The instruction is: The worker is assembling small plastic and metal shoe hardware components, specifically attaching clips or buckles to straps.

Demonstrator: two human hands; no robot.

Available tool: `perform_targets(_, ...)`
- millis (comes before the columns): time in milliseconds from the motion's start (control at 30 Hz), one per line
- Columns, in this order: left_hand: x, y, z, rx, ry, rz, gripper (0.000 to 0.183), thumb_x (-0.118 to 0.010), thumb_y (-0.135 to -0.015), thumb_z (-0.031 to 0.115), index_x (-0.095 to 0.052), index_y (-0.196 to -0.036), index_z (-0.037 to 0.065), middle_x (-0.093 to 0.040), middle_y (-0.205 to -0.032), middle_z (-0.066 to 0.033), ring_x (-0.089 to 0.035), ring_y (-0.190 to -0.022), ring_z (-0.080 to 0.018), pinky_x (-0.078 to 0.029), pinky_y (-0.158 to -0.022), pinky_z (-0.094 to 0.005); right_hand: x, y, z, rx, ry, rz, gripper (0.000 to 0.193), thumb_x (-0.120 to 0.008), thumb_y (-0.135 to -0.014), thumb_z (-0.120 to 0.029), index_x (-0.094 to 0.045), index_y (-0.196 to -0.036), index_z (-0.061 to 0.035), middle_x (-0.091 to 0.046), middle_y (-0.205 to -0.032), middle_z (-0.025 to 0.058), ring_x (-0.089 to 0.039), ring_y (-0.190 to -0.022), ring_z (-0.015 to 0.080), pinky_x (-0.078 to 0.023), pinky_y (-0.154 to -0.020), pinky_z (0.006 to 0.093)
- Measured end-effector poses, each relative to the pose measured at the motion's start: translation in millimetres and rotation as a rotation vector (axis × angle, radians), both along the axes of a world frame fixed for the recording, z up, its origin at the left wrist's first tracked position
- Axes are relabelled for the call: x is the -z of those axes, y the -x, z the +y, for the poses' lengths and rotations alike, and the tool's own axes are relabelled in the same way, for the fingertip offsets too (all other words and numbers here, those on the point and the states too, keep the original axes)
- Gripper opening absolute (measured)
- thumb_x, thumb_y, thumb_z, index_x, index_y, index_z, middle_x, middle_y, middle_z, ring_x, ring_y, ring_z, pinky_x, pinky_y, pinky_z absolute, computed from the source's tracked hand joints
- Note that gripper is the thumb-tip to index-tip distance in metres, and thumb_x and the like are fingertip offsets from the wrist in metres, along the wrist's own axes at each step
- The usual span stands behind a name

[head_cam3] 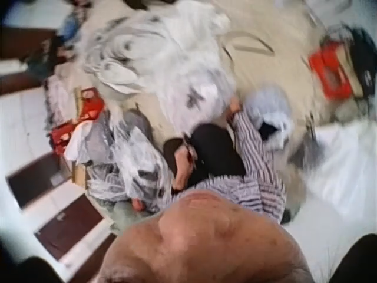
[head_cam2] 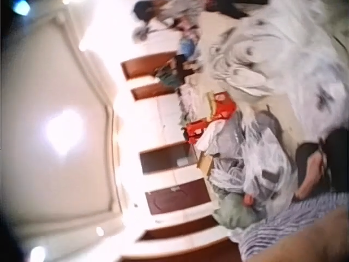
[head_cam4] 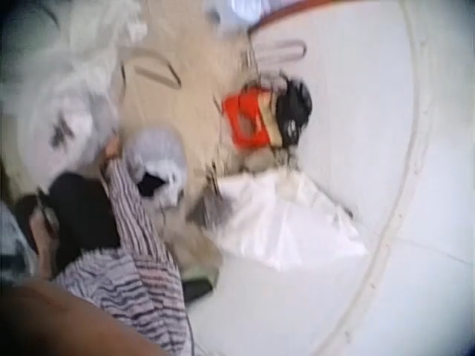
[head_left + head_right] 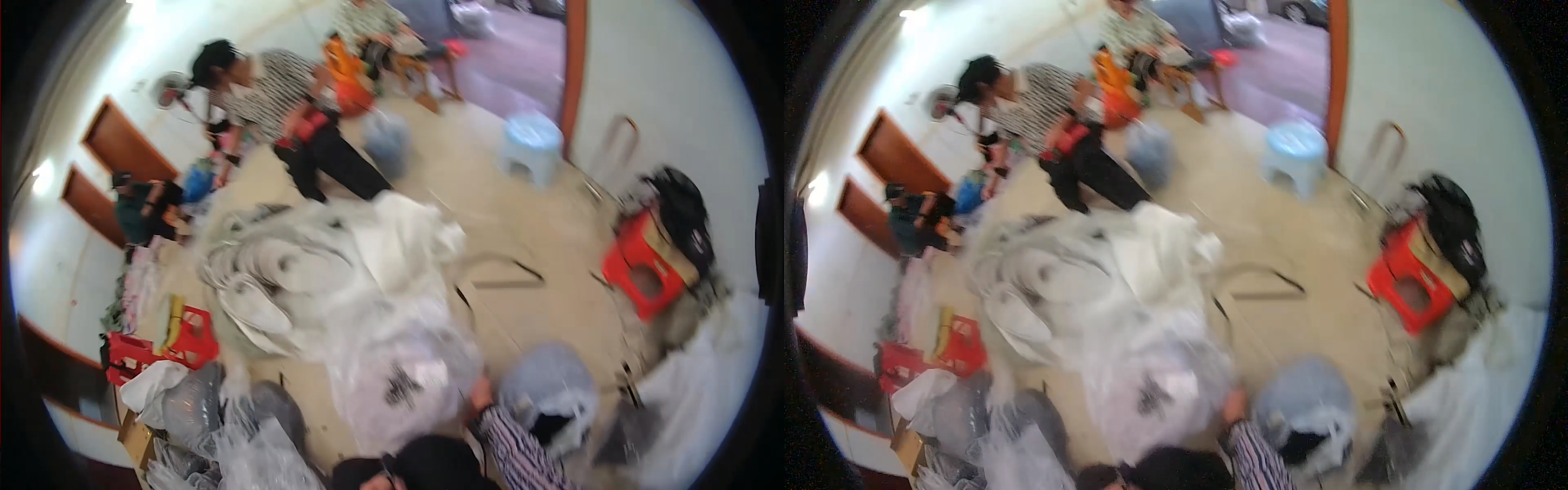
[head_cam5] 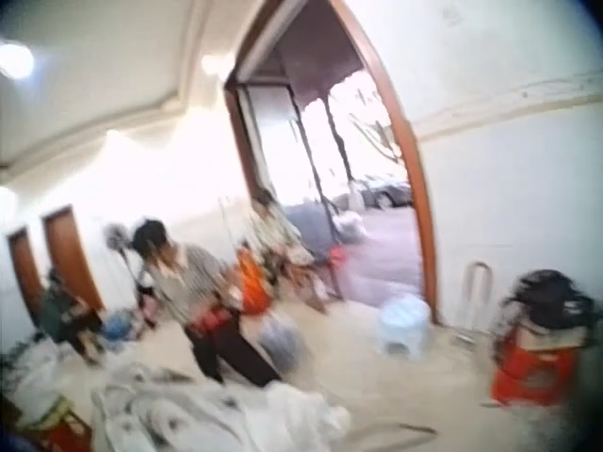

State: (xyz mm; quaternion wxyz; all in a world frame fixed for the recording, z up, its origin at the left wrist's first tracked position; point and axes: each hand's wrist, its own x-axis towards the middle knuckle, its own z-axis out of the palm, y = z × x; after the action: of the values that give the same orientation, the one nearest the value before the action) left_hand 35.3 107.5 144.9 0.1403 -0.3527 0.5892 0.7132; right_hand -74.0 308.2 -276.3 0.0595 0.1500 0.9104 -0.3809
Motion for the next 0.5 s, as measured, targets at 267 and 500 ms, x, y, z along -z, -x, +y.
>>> perform_targets(267,14.4,-4.0,-18.9,0.174,-0.082,0.114,0.04,-0.04,-0.092,0.038,-0.051,-0.072,0.005,-0.05,-0.059,-0.0019,-0.042,-0.046,-0.009,-0.034,-0.044,-0.0211,98.4,6.1,-12.9,0.343,0.581,0.111,0.042,-0.053,-0.081,-0.022,-0.044,-0.116,0.0008,-0.06,-0.079,0.0168,-0.059,-0.073,0.0362,-0.045,-0.064,0.0449)
perform_targets(500,-1.2,15.6,-3.6,0.252,-0.204,0.15,0.026,-0.042,-0.093,0.031,-0.05,-0.083,0.007,-0.055,-0.064,-0.002,-0.042,-0.046,-0.0075,-0.04,-0.046,-0.0197,27.0,29.5,4.6,0.182,-0.261,0.458,0.021,-0.062,-0.071,-0.017,-0.06,-0.082,0.0008,-0.058,-0.068,0.0211,-0.059,-0.066,0.0351,-0.046,-0.061,0.0416)
